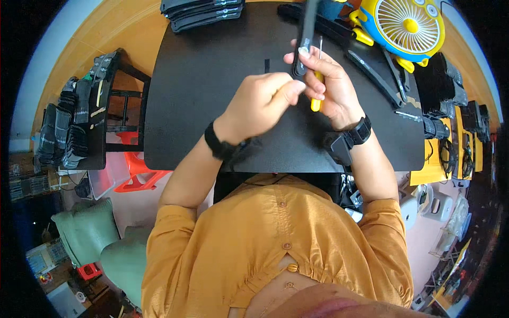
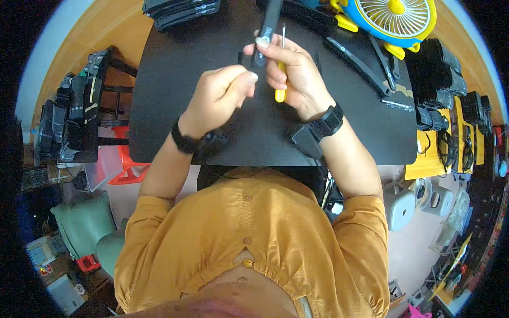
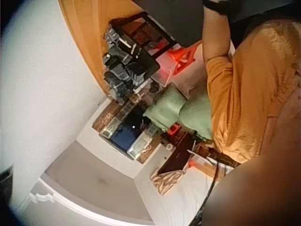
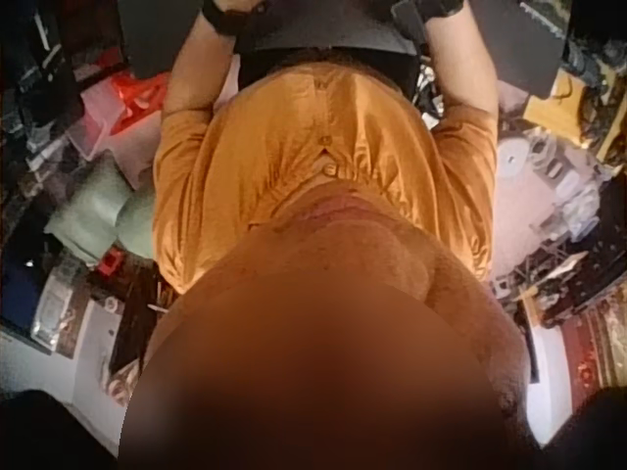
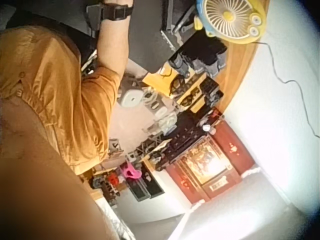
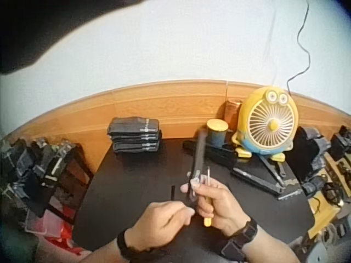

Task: Replacing or repairing a component on a black watch strap using a precision tool.

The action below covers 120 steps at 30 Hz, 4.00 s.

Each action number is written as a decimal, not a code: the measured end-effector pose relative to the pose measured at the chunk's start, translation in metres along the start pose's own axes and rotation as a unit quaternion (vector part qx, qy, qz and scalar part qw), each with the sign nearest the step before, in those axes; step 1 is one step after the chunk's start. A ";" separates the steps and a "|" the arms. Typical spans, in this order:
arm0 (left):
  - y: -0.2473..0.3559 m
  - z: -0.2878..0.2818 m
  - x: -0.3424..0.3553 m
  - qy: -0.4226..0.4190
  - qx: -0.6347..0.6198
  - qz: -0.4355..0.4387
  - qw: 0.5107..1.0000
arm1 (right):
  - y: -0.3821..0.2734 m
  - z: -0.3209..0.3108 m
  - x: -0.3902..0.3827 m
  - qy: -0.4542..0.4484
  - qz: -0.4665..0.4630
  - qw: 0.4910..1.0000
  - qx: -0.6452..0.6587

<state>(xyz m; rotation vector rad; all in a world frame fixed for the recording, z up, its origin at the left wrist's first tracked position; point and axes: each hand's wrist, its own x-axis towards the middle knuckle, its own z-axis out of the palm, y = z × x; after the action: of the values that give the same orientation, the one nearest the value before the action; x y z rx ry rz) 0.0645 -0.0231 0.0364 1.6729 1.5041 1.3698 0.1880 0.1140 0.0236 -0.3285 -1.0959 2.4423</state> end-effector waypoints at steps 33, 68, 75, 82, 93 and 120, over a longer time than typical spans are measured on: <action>0.011 -0.014 0.022 0.120 -0.098 -0.160 0.975 | 0.001 0.001 -0.006 -0.021 0.006 0.999 -0.028; -0.055 -0.029 0.012 0.050 -0.669 -0.212 0.710 | 0.013 0.026 -0.018 0.034 -0.155 0.808 -0.567; -0.056 -0.029 0.012 0.043 -0.669 -0.207 0.712 | 0.014 0.025 -0.017 0.044 -0.172 0.796 -0.578; -0.050 -0.028 0.011 0.066 -0.624 -0.213 0.749 | 0.020 0.019 -0.014 0.063 -0.231 0.750 -0.616; -0.054 -0.028 0.010 0.073 -0.549 -0.225 0.802 | 0.029 0.020 -0.011 0.036 -0.177 0.808 -0.561; -0.035 -0.011 0.009 0.136 -0.002 -0.056 0.989 | 0.019 0.015 -0.012 0.015 -0.211 0.854 -0.476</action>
<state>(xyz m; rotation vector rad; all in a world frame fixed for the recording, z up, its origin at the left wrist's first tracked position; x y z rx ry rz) 0.0384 -0.0081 0.0131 1.4188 1.7133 1.5869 0.1867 0.0876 0.0191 -0.3572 -2.0481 1.3560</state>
